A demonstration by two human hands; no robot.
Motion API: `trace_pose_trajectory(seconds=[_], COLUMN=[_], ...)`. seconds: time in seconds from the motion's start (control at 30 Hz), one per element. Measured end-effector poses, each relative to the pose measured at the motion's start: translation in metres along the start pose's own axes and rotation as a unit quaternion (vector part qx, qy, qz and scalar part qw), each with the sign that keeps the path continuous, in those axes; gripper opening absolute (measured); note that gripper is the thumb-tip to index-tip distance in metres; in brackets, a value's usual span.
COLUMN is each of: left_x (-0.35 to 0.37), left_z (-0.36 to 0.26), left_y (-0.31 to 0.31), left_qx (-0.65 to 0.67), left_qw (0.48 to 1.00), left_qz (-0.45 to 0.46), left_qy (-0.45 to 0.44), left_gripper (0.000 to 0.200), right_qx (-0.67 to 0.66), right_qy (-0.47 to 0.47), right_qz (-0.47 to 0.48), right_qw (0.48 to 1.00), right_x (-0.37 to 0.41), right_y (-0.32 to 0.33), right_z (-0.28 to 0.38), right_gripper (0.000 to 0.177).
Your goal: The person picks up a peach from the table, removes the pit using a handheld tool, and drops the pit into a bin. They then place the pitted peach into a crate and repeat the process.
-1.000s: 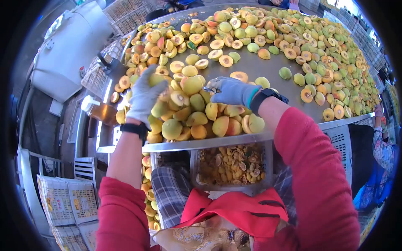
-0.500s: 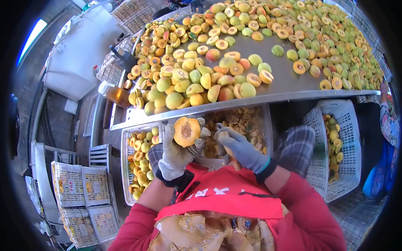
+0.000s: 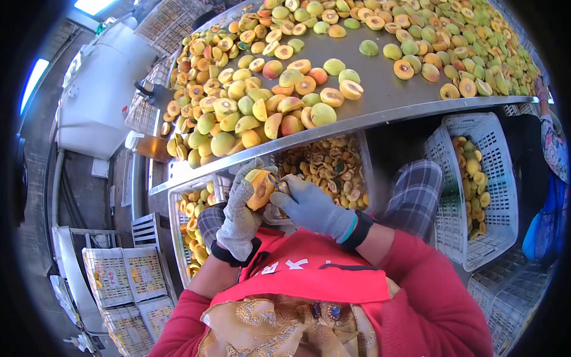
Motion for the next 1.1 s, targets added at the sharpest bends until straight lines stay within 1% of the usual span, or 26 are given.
trace_pose_trajectory(seconds=[0.17, 0.27, 0.37, 0.47, 0.63, 0.77, 0.87, 0.9, 0.93, 0.97, 1.07, 1.1], left_x=[-0.01, -0.013, -0.012, -0.012, -0.012, -0.012, -0.011, -0.011, -0.01, -0.01, -0.009, -0.01], left_z=[-0.001, -0.004, -0.007, -0.006, -0.002, 0.0, 0.0, -0.001, -0.002, -0.003, -0.012, -0.016], left_y=[-0.011, -0.013, -0.014, -0.015, -0.02, -0.02, -0.018, -0.019, -0.019, -0.019, -0.023, -0.025], left_qx=[-0.049, -0.087, -0.126, -0.131, -0.103, -0.125, -0.152, -0.164, -0.177, -0.205, -0.291, -0.319], left_qw=[0.998, 0.993, 0.988, 0.987, 0.991, 0.99, 0.987, 0.985, 0.982, 0.977, 0.955, 0.945], left_qz=[0.032, 0.069, 0.088, 0.09, 0.079, 0.063, 0.058, 0.058, 0.059, 0.056, 0.06, 0.069], left_qy=[-0.022, -0.034, -0.033, -0.028, -0.011, 0.003, 0.003, 0.001, -0.001, 0.004, 0.022, 0.028], left_gripper=[0.063, 0.065, 0.066, 0.066, 0.065, 0.062, 0.059, 0.058, 0.056, 0.056, 0.054, 0.054], right_qx=[-0.057, -0.063, 0.127, 0.186, 0.186, 0.15, 0.114, 0.044, -0.027, -0.097, -0.172, -0.174], right_qy=[0.01, 0.054, 0.135, 0.119, 0.133, 0.144, 0.161, 0.104, 0.046, -0.013, -0.061, -0.083], right_qz=[-0.005, 0.004, -0.036, -0.037, -0.055, -0.071, -0.069, -0.019, 0.031, 0.081, 0.127, 0.145], right_qw=[0.998, 0.996, 0.982, 0.975, 0.972, 0.976, 0.978, 0.993, 0.998, 0.992, 0.975, 0.97], right_x=[0.001, 0.004, 0.003, 0.007, 0.009, 0.009, 0.006, 0.004, 0.007, 0.01, 0.011, 0.011], right_y=[0.009, 0.013, 0.016, 0.016, 0.012, 0.009, 0.007, 0.004, 0.004, 0.001, -0.003, -0.003], right_z=[0.002, 0.011, 0.009, 0.01, 0.008, 0.005, 0.003, -0.006, 0.0, 0.002, 0.003, 0.002], right_gripper=[0.023, 0.026, 0.027, 0.028, 0.03, 0.032, 0.029, 0.028, 0.028, 0.028, 0.029, 0.029])
Point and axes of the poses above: each hand's wrist, its own x-axis away from the middle knuckle, its own y-axis out of the back of the hand, z = x × y, the point moved 7 cm from there along -x, towards the middle knuckle, and after that the axes turned 13 degrees about z, right-handed, at the moved point
